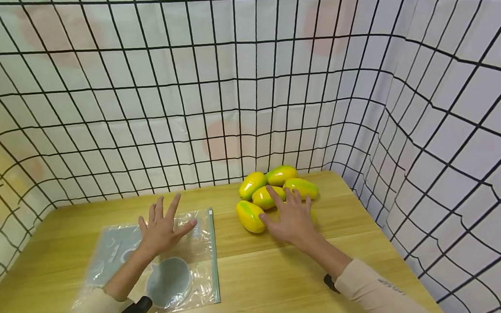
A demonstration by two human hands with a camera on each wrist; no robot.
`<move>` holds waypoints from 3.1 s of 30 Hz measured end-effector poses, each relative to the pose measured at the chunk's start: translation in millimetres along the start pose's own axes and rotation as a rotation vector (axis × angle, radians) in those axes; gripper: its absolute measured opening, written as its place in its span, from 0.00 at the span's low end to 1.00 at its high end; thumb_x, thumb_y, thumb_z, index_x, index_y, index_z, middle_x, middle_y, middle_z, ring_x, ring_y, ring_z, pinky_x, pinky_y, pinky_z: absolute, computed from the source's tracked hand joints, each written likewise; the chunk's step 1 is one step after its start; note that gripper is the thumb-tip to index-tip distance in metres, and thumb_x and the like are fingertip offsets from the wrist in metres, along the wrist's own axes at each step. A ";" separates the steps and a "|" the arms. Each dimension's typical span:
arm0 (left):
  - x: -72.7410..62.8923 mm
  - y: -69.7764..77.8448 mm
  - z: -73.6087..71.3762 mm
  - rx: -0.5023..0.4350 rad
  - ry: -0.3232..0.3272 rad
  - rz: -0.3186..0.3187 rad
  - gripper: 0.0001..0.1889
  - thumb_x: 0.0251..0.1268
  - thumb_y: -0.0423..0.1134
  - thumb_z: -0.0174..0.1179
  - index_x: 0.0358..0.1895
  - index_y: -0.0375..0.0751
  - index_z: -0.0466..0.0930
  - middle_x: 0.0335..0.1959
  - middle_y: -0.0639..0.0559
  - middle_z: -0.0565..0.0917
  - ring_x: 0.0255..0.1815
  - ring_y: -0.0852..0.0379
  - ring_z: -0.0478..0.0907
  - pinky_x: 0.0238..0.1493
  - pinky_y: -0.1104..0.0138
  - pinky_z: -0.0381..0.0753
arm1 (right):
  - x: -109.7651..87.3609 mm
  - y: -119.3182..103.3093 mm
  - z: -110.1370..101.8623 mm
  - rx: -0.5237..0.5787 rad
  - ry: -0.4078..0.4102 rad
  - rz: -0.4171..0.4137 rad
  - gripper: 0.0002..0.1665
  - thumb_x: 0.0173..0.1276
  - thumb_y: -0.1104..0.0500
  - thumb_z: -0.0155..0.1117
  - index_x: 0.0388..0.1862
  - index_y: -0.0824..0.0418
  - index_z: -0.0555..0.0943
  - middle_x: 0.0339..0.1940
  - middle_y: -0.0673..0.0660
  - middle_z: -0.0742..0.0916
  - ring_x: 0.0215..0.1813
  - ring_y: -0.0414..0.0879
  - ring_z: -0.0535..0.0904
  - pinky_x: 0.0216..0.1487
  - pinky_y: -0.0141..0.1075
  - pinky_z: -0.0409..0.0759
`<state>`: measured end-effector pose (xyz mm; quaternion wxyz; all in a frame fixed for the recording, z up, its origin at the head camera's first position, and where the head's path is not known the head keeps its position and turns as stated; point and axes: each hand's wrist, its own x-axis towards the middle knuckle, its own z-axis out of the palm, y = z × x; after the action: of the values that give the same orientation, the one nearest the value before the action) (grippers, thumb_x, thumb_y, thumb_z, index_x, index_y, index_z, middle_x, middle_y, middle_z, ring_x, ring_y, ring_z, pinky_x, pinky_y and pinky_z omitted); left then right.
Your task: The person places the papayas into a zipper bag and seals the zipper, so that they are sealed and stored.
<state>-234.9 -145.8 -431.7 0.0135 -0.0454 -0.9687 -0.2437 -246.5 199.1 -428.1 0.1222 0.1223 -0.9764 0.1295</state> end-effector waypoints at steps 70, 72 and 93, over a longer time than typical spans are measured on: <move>-20.1 23.6 87.8 -0.322 -0.003 0.106 0.37 0.52 0.38 0.66 0.69 0.33 0.70 0.76 0.25 0.58 0.80 0.30 0.49 0.74 0.28 0.37 | 0.3 -33.2 47.6 0.368 -0.100 0.128 0.44 0.62 0.52 0.76 0.76 0.53 0.68 0.60 0.66 0.81 0.60 0.60 0.76 0.63 0.56 0.75; -20.4 23.4 89.0 -0.309 0.011 0.109 0.36 0.55 0.40 0.66 0.69 0.34 0.70 0.76 0.24 0.58 0.80 0.29 0.49 0.74 0.28 0.38 | 0.6 -33.2 47.3 0.368 -0.102 0.129 0.44 0.62 0.52 0.76 0.76 0.53 0.68 0.59 0.66 0.81 0.59 0.59 0.76 0.61 0.55 0.76; -18.8 41.4 99.8 -0.099 0.221 0.114 0.13 0.61 0.37 0.65 0.31 0.39 0.67 0.53 0.33 0.75 0.61 0.36 0.71 0.66 0.25 0.59 | 0.2 -31.1 43.5 0.373 -0.110 0.120 0.44 0.62 0.52 0.76 0.76 0.53 0.68 0.59 0.65 0.81 0.58 0.58 0.76 0.62 0.55 0.77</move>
<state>-212.7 -63.8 -501.1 0.1316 -0.0737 -0.9440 -0.2935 -247.2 157.6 -461.8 0.0360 0.0915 -0.9462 0.3084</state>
